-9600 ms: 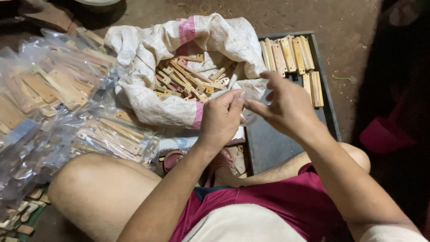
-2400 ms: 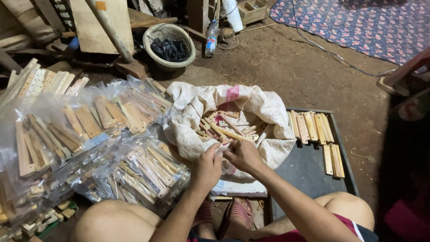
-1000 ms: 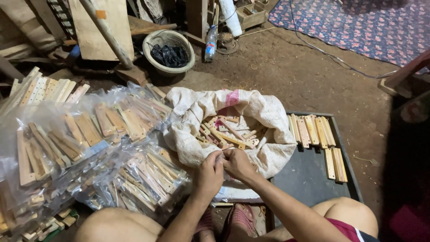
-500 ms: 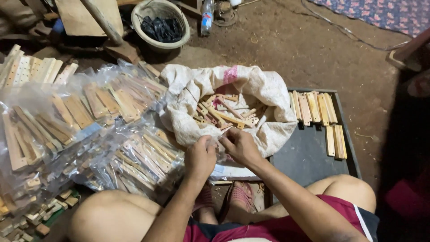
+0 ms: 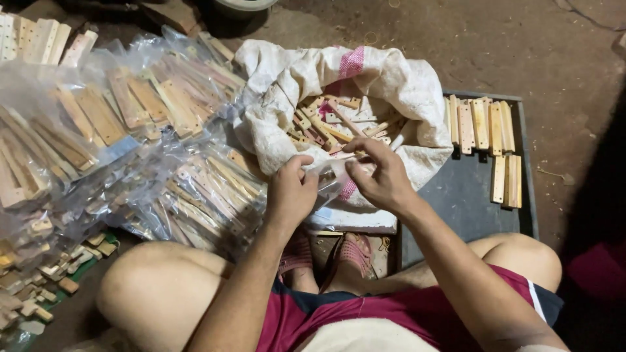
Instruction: The person places wood pieces into clear plastic bags and sets them aside.
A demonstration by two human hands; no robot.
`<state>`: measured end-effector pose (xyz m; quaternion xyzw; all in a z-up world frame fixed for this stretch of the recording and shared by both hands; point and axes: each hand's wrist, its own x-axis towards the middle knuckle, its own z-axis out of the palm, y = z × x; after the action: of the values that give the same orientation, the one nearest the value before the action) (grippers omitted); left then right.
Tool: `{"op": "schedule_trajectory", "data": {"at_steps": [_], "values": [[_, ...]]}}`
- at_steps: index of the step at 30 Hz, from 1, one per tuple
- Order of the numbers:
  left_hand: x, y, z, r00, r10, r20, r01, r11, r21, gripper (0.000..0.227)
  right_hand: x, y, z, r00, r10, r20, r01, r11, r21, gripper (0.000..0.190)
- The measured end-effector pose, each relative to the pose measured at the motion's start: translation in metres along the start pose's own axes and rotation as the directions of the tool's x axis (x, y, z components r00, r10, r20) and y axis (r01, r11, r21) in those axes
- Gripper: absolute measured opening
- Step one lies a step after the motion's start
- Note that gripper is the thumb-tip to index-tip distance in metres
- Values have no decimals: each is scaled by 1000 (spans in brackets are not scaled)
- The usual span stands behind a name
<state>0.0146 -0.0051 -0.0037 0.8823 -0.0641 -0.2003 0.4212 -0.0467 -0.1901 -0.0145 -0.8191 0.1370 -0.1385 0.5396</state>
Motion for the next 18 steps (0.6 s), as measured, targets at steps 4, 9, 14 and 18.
{"op": "schedule_trajectory", "data": {"at_steps": [4, 9, 14, 18], "values": [[4, -1, -2, 998, 41, -44, -43, 998, -41, 19, 2, -46, -12, 887, -212, 410, 365, 867, -340, 34], [9, -7, 2, 996, 38, -77, -42, 997, -60, 16, 3, -2, 3, 882, -170, 439, 339, 877, -341, 10], [2, 11, -6, 997, -57, 43, 69, 628, -775, 25, 2, 17, 13, 977, -199, 80, 196, 980, 42, 98], [-8, 40, -19, 995, -4, 102, 95, 400, -912, 24, -15, 41, 58, 955, -81, 284, -35, 923, 384, 95]]}}
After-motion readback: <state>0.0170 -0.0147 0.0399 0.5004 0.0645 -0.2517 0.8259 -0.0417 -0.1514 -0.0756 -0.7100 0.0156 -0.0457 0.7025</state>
